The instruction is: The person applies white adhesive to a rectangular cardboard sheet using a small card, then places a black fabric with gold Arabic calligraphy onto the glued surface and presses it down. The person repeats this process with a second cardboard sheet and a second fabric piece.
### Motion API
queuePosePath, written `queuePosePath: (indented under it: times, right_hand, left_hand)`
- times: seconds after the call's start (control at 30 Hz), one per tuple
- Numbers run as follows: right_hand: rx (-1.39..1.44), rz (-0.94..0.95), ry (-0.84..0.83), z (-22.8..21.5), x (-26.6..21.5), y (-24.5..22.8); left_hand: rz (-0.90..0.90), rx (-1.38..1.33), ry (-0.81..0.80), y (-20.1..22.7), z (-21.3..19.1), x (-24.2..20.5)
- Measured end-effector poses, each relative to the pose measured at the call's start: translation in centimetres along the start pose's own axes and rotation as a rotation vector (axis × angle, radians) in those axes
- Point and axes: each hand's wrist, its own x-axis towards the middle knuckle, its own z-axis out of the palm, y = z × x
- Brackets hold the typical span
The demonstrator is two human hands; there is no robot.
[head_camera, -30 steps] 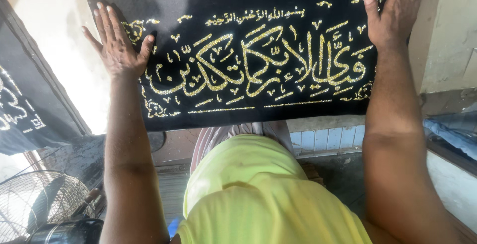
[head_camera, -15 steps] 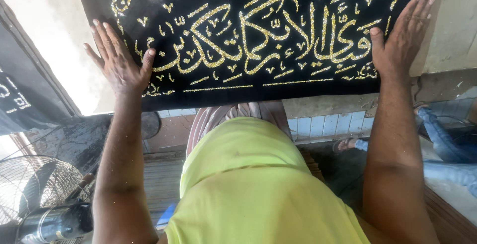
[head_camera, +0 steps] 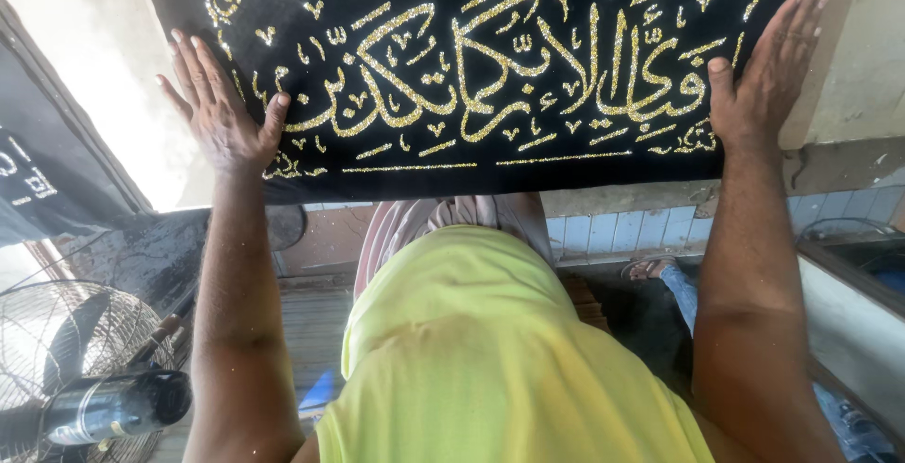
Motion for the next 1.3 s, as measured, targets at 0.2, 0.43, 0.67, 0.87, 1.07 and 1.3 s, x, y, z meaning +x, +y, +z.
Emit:
queuePosePath:
  times: [0.2, 0.43, 0.67, 0.87, 1.07, 1.3]
  right_hand:
    - [-0.060, 0.079, -0.095, -3.1, 0.7, -2.9]
    - [-0.097, 0.191, -0.175, -6.3, -2.2, -6.1]
    - [-0.058, 0.046, -0.129, -2.7, -6.0, -2.6]
    - [0.003, -0.028, 0.008, -1.4, -6.1, -0.7]
    - [0.035, -0.006, -0.050, -1.8, -6.3, -0.9]
    - [0.017, -0.065, 0.036, -2.0, -6.0, -0.8]
  left_hand:
    - [-0.067, 0.006, -0.078, 1.0, -1.3, -0.1]
    - [-0.140, -0.030, -0.074, 2.3, -2.4, -3.9]
    - [-0.110, -0.029, -0.020, 1.1, -0.6, -4.6]
    - [-0.088, -0.041, 0.024, 0.3, 0.8, -4.1]
    - [-0.101, -0.071, 0.017, 0.8, -0.1, -5.0]
    - [-0.253, 0.168, 0.004, 4.9, -2.5, -5.8]
